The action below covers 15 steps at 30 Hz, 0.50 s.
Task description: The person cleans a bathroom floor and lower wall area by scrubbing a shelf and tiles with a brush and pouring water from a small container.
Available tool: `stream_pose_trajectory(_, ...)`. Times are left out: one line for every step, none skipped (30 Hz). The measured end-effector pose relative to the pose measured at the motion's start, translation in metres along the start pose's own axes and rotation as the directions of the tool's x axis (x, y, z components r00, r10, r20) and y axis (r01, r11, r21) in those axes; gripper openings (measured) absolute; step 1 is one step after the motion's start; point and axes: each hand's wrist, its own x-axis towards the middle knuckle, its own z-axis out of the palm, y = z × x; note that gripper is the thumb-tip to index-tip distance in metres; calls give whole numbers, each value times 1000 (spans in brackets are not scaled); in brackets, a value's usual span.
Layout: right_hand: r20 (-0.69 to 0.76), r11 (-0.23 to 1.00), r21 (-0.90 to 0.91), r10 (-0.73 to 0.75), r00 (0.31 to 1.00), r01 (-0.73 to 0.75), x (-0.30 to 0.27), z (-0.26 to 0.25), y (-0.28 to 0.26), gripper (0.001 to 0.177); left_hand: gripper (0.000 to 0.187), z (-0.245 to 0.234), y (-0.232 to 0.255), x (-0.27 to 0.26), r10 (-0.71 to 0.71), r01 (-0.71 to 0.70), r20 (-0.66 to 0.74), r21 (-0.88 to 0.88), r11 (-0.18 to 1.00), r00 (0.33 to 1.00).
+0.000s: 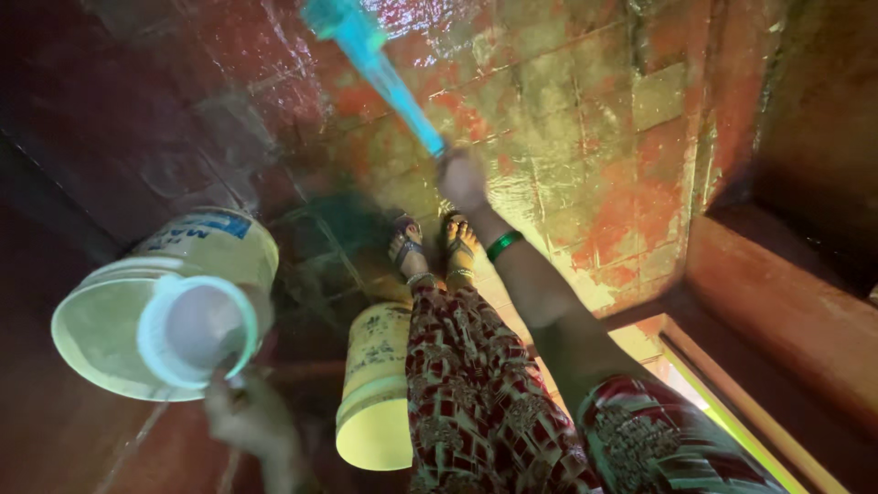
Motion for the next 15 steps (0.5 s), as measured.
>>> stream_pose_trajectory(189, 977, 207, 13, 982, -53, -14, 4, -20, 32, 18, -5, -10, 1, -102, 101, -28, -38, 994, 994)
stream_pose_trajectory(276, 972, 227, -4, 961, -61, -25, 7, -41, 33, 18, -11, -22, 3, -108, 107, -27, -33, 994, 994)
stream_pose_trajectory(360, 967, 246, -23, 933, -71, -32, 11, -61, 35, 15, -17, -34, 5, -18, 15, -77, -42, 999, 997)
stream_pose_trajectory(448, 981, 190, -57, 892, -32, -37, 16, -79, 32, 12, -20, -49, 9, 74, -80, -127, -48, 996, 989)
stream_pose_trajectory(533, 990, 137, -85, 842, 13, -38, 23, -93, 35, 12, -18, -64, 15, 69, -75, -127, -45, 996, 990)
stream_pose_trajectory(542, 990, 138, -86, 836, 13, -35, 36, -107, 35, 16, -19, -82, 20, 31, -34, -147, -18, 999, 989)
stream_pose_trajectory(582, 998, 65, -45, 812, 8, -28, 52, -118, 31, 20, -20, -101, 25, -6, 7, -169, 8, 1000, 986)
stream_pose_trajectory(620, 1000, -6, -1, 785, 6, -24, 66, -121, 28, 20, -17, -122, 36, -13, 16, -166, 19, 1000, 986)
stream_pose_trajectory(631, 1000, -4, -2, 775, 6, -19, 77, -115, 28, 24, -6, -145, 52, -359, 226, -153, -540, 811, 921)
stream_pose_trajectory(638, 989, -69, -56, 768, 129, -10, 84, -105, 25, 29, -1, -167, 68, -613, 288, 43, -907, 307, 789)
stream_pose_trajectory(648, 959, -131, -109, 753, 251, -7, 88, -95, 24, 29, -3, -187, 71, -614, 292, 42, -904, 313, 788)
stream_pose_trajectory(525, 984, -44, -125, 842, 173, -1, 87, -80, 29, 27, 7, -208, 72, -384, 344, -125, -255, 904, 915)
stream_pose_trajectory(389, 992, 57, -123, 913, 109, 4, 81, -61, 36, 26, 19, -229, 78, -101, 107, -43, 585, 804, 994)
stream_pose_trajectory(370, 994, 2, -105, 923, 112, 11, 74, -41, 38, 26, 31, -250, 90, -104, 113, -48, 583, 805, 993)
stream_pose_trajectory(350, 992, -53, -88, 933, 114, 21, 68, -25, 43, 29, 45, -269, 105, -105, 90, -5, 556, 827, 994)
